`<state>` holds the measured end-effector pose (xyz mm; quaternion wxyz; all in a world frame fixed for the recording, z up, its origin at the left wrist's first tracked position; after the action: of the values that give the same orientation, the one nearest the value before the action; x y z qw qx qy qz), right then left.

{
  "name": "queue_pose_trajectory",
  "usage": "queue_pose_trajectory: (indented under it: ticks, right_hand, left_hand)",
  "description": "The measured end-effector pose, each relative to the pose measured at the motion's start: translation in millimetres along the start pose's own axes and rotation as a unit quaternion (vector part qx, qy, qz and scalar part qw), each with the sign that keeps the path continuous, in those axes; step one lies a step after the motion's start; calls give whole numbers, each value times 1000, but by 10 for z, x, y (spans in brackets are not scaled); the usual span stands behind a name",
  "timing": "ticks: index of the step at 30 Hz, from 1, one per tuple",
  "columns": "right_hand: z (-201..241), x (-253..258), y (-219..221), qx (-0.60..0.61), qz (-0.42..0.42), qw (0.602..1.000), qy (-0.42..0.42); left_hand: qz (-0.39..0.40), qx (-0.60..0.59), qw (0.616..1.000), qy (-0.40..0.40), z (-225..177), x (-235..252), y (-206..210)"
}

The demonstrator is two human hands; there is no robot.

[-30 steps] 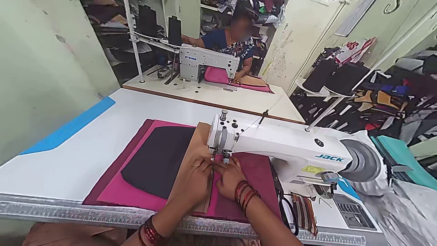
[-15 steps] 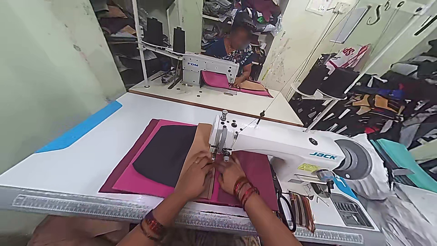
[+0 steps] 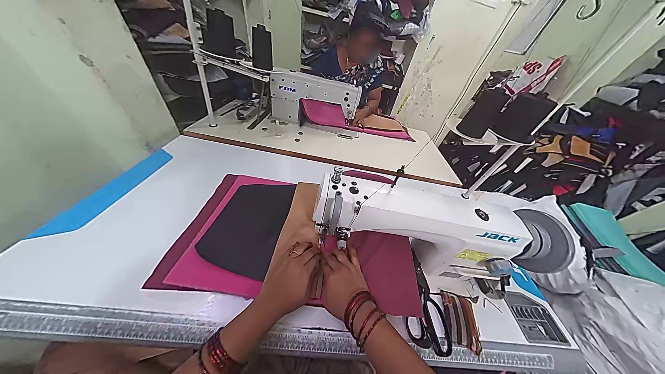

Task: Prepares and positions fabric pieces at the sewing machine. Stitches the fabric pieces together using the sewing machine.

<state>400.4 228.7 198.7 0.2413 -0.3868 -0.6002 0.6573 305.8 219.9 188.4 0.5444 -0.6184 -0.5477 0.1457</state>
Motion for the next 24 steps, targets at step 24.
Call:
queue_pose_trajectory:
  ticks: [24]
  right_hand:
    - [-156,-196,171,45,-386,920,-45]
  left_hand:
    - [30,-94,983,152,210,-52,-131]
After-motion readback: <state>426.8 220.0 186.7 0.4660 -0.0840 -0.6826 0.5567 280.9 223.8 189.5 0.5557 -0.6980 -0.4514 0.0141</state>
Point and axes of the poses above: each hand's wrist, its own x-axis towards the middle knuckle, its own y-axis out of the palm, z = x × y, the point moved 7 cm from there along x, towards the middle knuckle, and after that the axes turned 8 degrees about -x, right-handed, at the moved point
